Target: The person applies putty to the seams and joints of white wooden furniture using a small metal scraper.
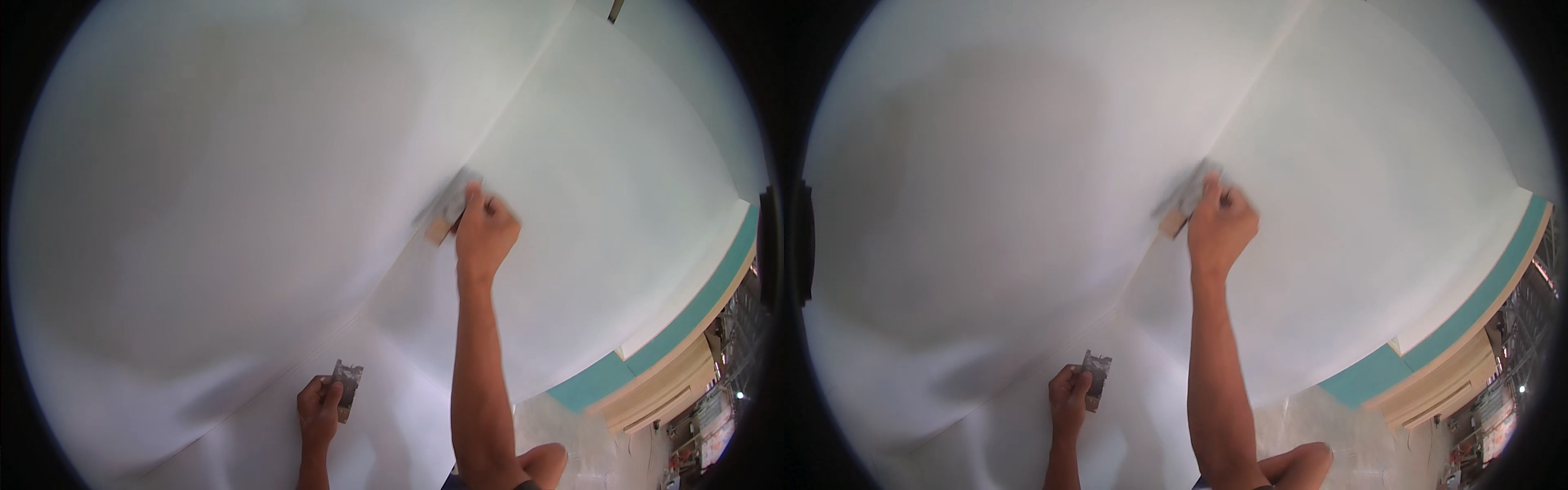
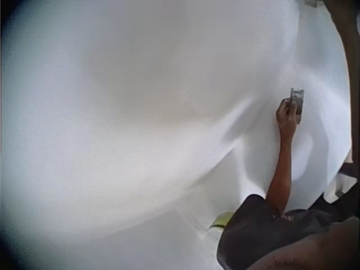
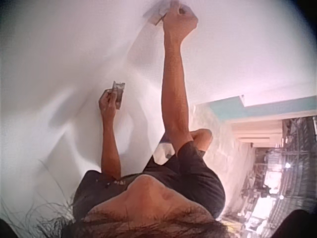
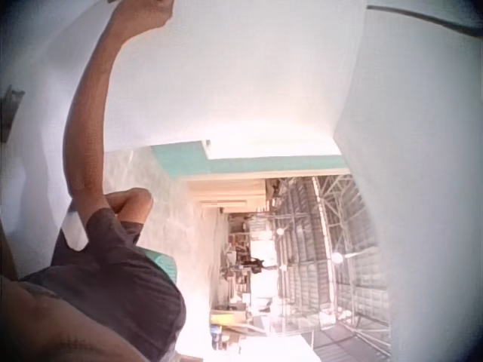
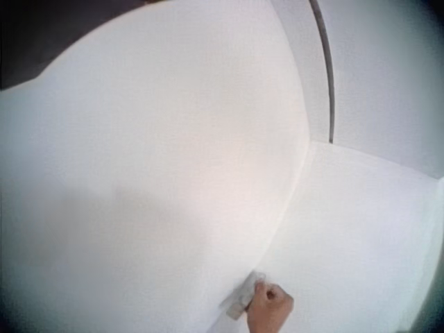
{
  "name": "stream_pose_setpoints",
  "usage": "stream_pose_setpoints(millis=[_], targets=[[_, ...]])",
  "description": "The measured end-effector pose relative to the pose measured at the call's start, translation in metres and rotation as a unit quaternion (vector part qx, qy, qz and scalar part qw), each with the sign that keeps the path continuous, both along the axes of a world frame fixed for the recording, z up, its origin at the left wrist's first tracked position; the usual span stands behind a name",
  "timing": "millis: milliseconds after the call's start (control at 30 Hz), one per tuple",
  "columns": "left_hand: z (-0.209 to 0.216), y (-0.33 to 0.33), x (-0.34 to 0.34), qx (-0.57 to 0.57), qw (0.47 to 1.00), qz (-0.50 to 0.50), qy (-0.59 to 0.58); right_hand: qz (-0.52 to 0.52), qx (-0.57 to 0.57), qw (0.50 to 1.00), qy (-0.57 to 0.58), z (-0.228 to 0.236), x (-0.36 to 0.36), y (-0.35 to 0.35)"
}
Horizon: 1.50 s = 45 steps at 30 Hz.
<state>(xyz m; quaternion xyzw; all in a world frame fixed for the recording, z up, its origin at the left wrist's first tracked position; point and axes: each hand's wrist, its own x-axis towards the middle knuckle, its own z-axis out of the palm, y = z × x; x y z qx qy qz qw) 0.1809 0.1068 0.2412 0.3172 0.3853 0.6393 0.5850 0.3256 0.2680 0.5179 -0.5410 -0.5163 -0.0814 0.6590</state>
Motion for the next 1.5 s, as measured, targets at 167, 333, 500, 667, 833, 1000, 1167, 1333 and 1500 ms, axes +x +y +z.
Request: stream_pose_setpoints(millis=[167, 333, 500, 667, 833, 1000, 1167, 1333, 1500], targets=[[0.002, 0.002, -0.005, 0.001, 1.000, 0.017, 0.025, 0.051, -0.066, 0.990, 0.117, 0.011, -0.020, -0.008], [0.015, -0.003, -0.003, -0.011, 1.000, 0.019, 0.001, 0.054, -0.125, 0.971, 0.194, -0.073, -0.016, -0.016], [0.003, -0.001, 0.004, -0.041, 0.999, 0.028, 0.003, 0.074, -0.134, 0.969, 0.195, -0.112, -0.010, -0.029], [0.009, -0.002, -0.006, -0.011, 1.000, 0.018, 0.014, 0.026, -0.015, 1.000, 0.007, -0.019, -0.014, -0.013], [0.011, -0.001, -0.003, -0.021, 0.999, 0.018, 0.019, 0.098, -0.048, 0.981, 0.160, 0.031, -0.023, -0.008], [0.010, 0.000, -0.004, -0.037, 0.999, 0.010, 0.001, 0.054, -0.137, 0.977, 0.151, -0.069, -0.019, -0.013], [0.001, 0.000, 0.003, -0.035, 0.999, 0.011, -0.017, 0.050, -0.158, 0.975, 0.150, -0.124, -0.017, -0.016], [0.010, 0.000, -0.006, -0.013, 1.000, 0.001, 0.011, 0.057, -0.098, 0.988, 0.108, -0.104, -0.025, -0.001], [0.026, -0.005, -0.006, -0.027, 0.999, 0.018, 0.012, 0.000, -0.115, 0.991, 0.075, -0.109, -0.017, 0.008]])
